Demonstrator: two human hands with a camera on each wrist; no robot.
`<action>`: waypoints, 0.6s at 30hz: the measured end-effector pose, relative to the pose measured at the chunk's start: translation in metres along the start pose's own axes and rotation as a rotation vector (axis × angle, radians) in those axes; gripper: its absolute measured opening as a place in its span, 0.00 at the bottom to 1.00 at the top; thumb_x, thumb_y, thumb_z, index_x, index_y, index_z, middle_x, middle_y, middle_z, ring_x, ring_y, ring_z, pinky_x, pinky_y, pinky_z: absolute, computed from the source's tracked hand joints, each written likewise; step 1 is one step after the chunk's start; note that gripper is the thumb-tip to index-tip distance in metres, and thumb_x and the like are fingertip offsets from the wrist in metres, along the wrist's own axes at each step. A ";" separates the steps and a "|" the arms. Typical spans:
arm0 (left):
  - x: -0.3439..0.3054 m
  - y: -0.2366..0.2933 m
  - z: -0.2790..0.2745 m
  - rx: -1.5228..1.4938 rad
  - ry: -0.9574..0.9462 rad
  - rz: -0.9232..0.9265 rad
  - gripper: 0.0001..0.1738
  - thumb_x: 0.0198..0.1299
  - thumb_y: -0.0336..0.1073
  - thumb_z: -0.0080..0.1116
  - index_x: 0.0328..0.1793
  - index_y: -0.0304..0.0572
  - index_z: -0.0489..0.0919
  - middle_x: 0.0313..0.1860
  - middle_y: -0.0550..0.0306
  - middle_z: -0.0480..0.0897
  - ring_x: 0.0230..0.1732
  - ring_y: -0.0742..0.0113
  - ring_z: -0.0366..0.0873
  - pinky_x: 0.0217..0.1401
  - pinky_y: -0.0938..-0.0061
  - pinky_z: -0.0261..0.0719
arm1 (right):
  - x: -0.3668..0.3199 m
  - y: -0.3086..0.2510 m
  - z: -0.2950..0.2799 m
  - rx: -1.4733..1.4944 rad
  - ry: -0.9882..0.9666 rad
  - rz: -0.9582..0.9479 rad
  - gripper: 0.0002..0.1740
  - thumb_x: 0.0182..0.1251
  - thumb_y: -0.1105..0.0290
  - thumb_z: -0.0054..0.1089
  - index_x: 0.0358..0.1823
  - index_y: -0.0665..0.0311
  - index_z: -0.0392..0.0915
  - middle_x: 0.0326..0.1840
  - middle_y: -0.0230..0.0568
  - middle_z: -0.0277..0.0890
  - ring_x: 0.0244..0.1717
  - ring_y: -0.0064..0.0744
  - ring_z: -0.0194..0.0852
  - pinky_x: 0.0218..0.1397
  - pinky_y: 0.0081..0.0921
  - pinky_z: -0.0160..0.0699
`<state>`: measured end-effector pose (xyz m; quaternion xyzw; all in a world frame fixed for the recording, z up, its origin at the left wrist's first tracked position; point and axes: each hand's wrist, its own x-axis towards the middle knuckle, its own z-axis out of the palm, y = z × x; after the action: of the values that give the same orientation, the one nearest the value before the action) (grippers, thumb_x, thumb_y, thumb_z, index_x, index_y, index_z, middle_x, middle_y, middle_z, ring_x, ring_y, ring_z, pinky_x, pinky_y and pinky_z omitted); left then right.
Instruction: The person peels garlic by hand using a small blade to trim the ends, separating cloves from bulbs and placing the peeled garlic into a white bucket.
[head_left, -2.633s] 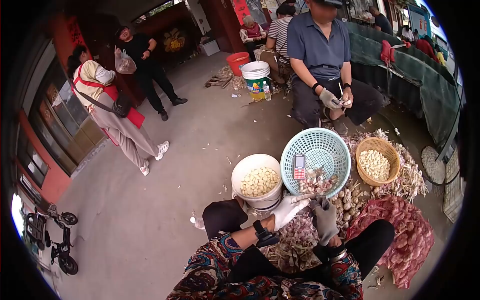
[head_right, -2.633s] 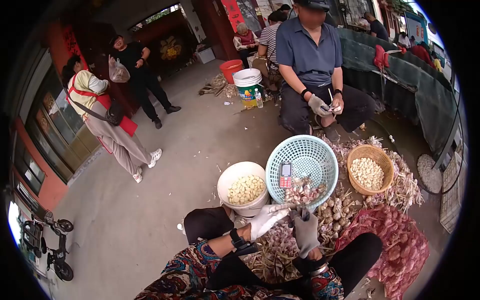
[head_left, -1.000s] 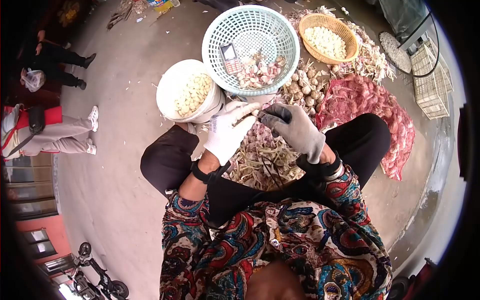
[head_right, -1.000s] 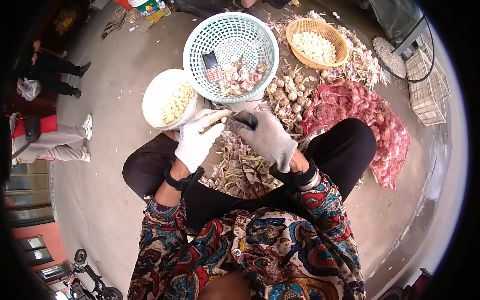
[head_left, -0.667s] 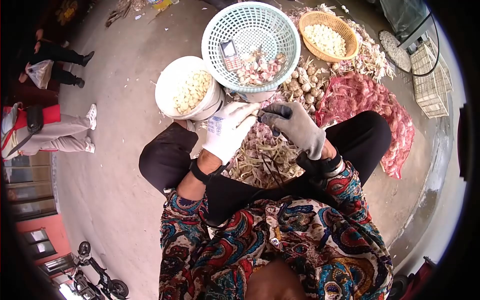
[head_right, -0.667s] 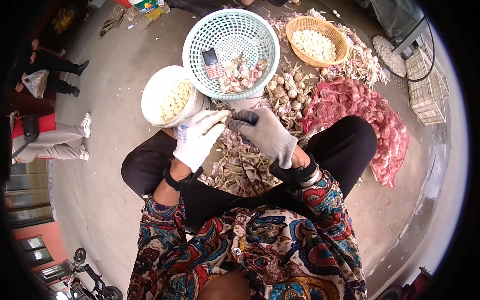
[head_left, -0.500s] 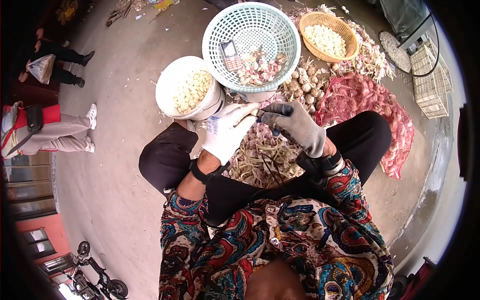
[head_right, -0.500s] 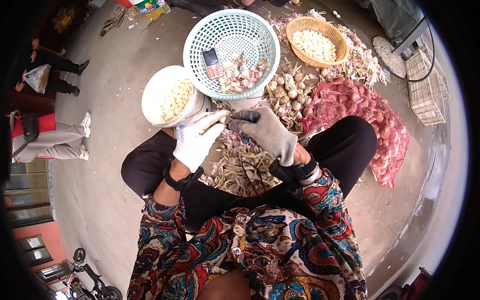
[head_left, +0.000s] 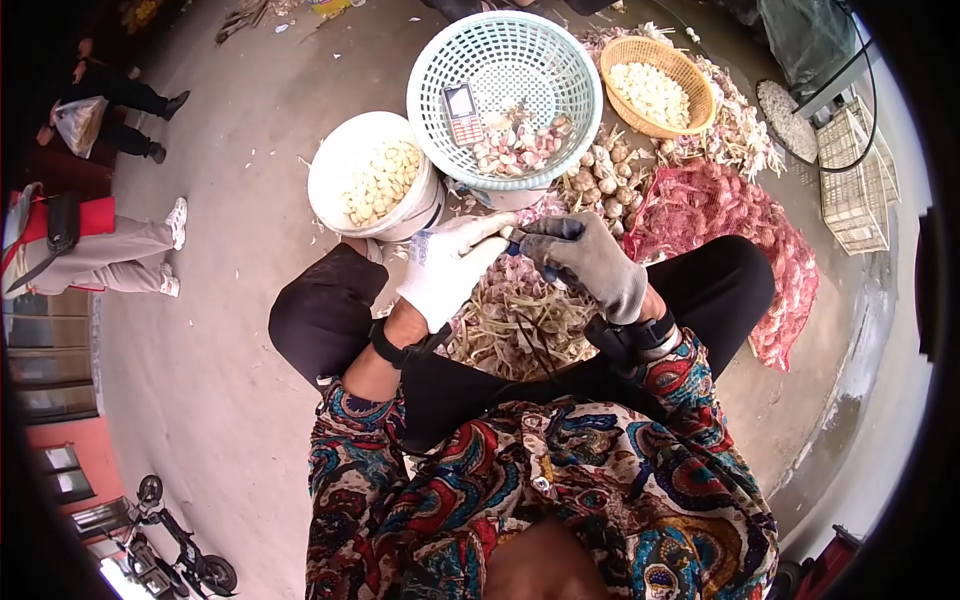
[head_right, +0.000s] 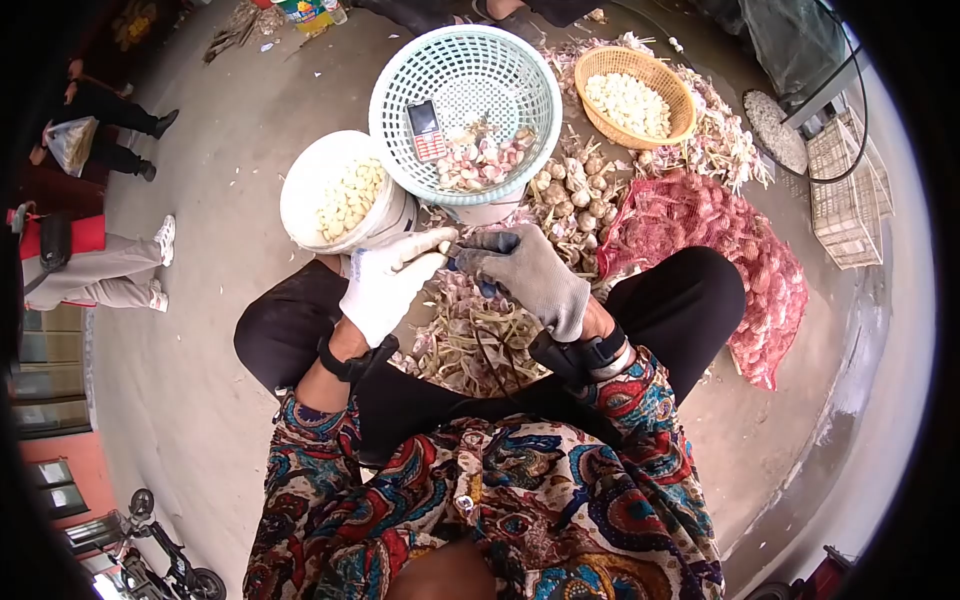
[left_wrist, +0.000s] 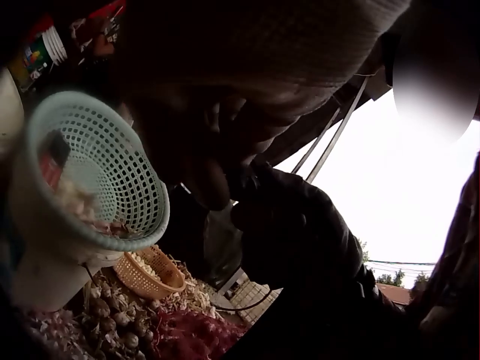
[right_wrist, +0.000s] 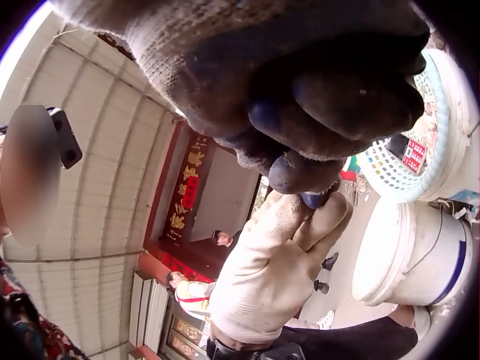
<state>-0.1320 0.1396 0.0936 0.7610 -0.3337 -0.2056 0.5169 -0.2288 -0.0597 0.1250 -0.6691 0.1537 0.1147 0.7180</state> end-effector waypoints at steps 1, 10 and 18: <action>0.000 0.000 0.000 -0.068 0.000 -0.069 0.18 0.70 0.31 0.60 0.64 0.40 0.84 0.47 0.58 0.88 0.43 0.74 0.83 0.48 0.78 0.79 | 0.000 0.000 0.000 0.021 -0.010 0.024 0.14 0.70 0.67 0.70 0.50 0.69 0.87 0.27 0.25 0.80 0.23 0.11 0.67 0.25 0.16 0.62; 0.002 -0.005 0.003 -0.580 0.034 -0.269 0.15 0.71 0.28 0.61 0.61 0.32 0.84 0.50 0.61 0.87 0.50 0.78 0.81 0.58 0.83 0.78 | 0.001 0.018 0.017 -0.440 0.182 -0.240 0.12 0.70 0.68 0.70 0.45 0.71 0.84 0.22 0.32 0.77 0.25 0.15 0.65 0.28 0.22 0.68; 0.000 -0.003 0.008 -0.376 0.052 -0.171 0.16 0.75 0.31 0.54 0.63 0.32 0.82 0.56 0.61 0.85 0.53 0.78 0.78 0.60 0.80 0.75 | 0.003 0.035 0.020 -0.439 0.251 -0.451 0.11 0.67 0.70 0.72 0.42 0.71 0.83 0.24 0.40 0.77 0.24 0.18 0.66 0.28 0.26 0.71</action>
<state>-0.1361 0.1349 0.0878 0.6818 -0.2101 -0.2876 0.6390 -0.2373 -0.0371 0.0924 -0.8338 0.0605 -0.0998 0.5396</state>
